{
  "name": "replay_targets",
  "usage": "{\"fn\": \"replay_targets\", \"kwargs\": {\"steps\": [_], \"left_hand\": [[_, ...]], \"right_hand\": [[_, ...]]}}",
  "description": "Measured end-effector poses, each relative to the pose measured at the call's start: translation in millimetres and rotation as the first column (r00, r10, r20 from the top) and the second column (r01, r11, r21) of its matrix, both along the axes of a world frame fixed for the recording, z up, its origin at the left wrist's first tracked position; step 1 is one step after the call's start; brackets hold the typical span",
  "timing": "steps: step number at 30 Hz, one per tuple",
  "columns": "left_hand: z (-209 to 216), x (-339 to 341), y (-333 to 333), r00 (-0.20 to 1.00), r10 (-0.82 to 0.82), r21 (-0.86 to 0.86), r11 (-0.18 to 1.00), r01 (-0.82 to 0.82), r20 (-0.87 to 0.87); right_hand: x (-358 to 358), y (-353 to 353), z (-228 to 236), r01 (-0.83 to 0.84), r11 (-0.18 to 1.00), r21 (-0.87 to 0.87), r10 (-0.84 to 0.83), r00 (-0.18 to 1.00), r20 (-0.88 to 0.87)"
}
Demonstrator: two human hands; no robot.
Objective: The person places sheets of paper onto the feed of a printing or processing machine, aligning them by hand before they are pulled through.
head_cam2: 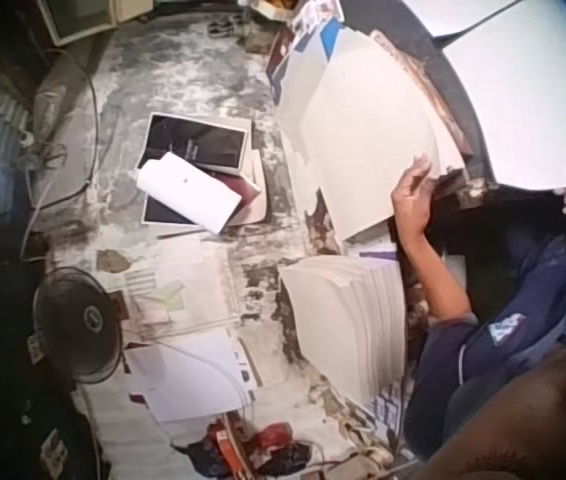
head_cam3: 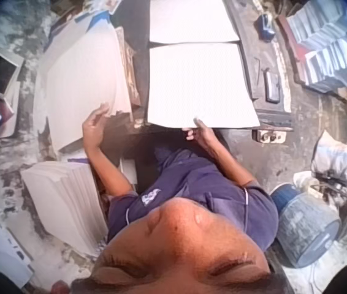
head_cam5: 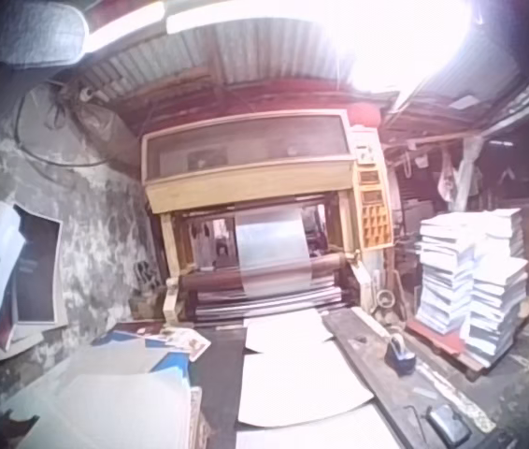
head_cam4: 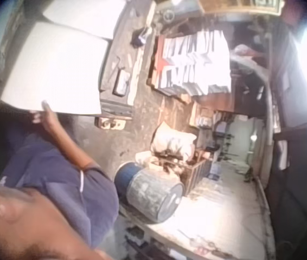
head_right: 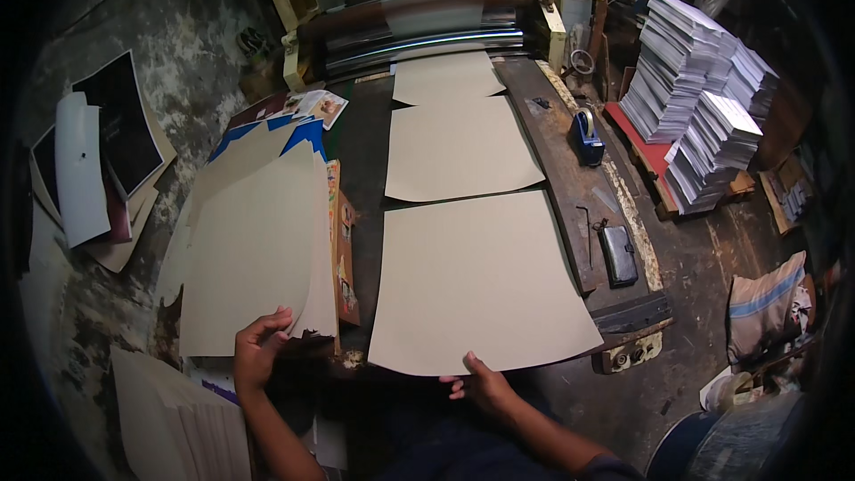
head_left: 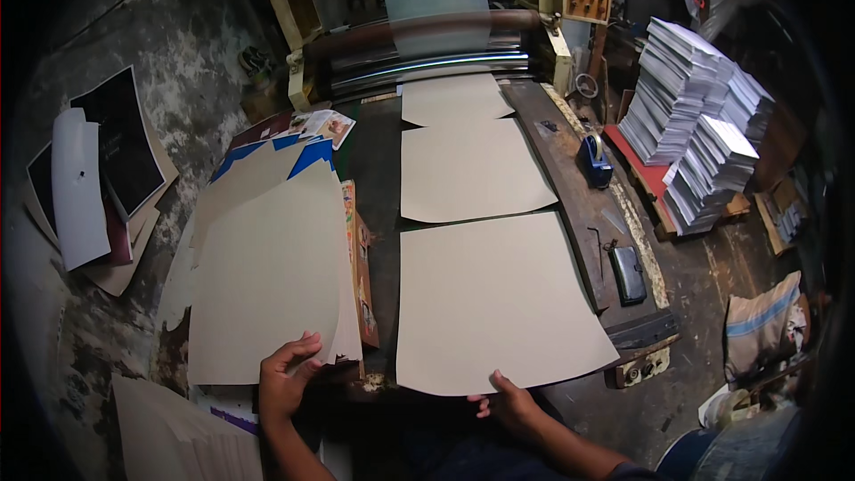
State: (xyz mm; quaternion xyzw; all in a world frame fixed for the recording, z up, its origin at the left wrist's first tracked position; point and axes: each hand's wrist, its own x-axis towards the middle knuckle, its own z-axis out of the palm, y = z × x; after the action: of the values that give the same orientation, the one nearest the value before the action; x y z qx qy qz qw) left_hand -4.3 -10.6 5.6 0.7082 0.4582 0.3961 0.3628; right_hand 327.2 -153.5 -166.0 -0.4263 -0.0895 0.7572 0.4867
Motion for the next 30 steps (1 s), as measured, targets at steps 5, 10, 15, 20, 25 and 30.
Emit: {"fn": "replay_targets", "kwargs": {"steps": [5,10,15,20,25,30], "left_hand": [[4,-6,0,0.984,0.176,-0.210,0.962,-0.173,-0.006],[-12,20,10,0.713,0.559,-0.100,0.811,-0.577,0.424],[-4,19,-9,0.742,0.626,0.129,0.737,-0.664,0.241],[17,56,-54,0.989,0.067,0.567,0.824,0.019,-0.130],[-25,66,-114,0.977,0.096,0.582,0.812,0.035,-0.193],[-187,39,-188,0.664,0.732,0.012,0.673,-0.739,-0.150]], "right_hand": [[6,33,-13,0.052,0.997,0.048,-0.049,0.997,-0.059],[4,54,-22,0.152,0.985,0.077,-0.148,0.987,-0.064],[-9,51,-1,0.327,0.941,-0.084,-0.326,0.945,0.033],[7,45,61,0.115,0.987,0.109,-0.108,0.992,-0.065],[35,41,62,-0.118,0.951,0.285,0.135,0.990,-0.043],[34,27,26,-0.014,0.997,0.080,0.024,0.992,-0.127]]}}
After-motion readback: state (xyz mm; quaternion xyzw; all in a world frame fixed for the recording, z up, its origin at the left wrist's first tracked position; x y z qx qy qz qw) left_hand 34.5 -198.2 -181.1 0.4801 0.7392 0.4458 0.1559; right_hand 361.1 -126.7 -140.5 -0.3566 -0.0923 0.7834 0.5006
